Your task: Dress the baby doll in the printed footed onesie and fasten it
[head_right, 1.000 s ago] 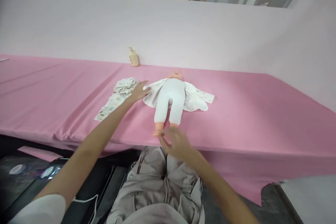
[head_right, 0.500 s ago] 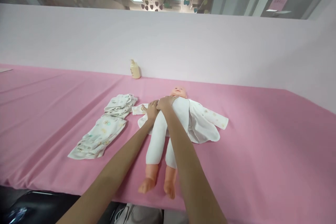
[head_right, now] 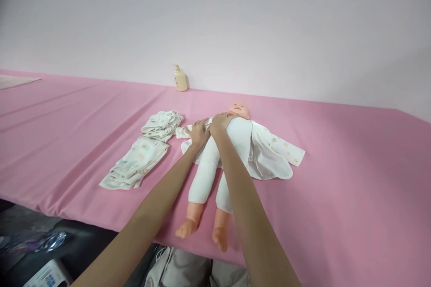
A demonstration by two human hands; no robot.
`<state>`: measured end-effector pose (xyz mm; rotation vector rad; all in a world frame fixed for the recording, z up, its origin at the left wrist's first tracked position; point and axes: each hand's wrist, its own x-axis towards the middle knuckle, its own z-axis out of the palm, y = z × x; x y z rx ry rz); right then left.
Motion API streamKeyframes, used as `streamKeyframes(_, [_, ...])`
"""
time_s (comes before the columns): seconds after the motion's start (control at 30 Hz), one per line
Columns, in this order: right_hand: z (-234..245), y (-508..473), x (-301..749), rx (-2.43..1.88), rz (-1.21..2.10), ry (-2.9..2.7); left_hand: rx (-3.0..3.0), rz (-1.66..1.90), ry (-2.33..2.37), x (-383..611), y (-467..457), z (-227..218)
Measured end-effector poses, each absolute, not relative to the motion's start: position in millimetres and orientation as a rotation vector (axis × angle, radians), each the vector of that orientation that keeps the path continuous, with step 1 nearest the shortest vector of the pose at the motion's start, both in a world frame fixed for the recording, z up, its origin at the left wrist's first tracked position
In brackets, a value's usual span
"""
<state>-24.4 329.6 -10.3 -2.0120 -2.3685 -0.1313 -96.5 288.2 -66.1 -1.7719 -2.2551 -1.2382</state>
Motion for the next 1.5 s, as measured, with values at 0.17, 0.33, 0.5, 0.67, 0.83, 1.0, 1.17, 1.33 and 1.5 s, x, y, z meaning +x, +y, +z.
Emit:
streamKeyframes(0.17, [-13,321,-4,-1.799,-0.088,-2.208,-1.696,-1.309,-2.248,-104,289,-66])
streamKeyframes(0.33, [-7,312,25,-1.739,0.021,-2.011,-1.522,-1.496,-2.313,-116,291,-69])
streamKeyframes(0.5, [3,309,56,-1.663,0.152,-1.770,-1.381,-1.554,-2.418,-126,295,-72])
streamKeyframes(0.67, [11,305,74,-1.623,0.180,-1.707,-1.458,-1.504,-2.467,-129,294,-71])
streamKeyframes(0.83, [12,301,73,-1.564,0.174,-1.711,-1.656,-1.531,-2.350,-115,290,-61])
streamKeyframes(1.0, [6,300,52,-1.633,0.124,-1.720,-1.942,-1.907,-2.213,-57,292,-39])
streamKeyframes(1.17, [-8,306,56,-1.410,0.142,-1.746,-2.132,-2.910,-1.838,-29,286,-15])
streamKeyframes(1.33, [-32,297,96,-1.242,0.344,-1.712,-2.334,-2.694,-2.456,-45,278,-14])
streamKeyframes(1.5, [-56,280,128,-1.392,0.456,-1.574,-2.459,-2.525,-2.653,-51,277,-21])
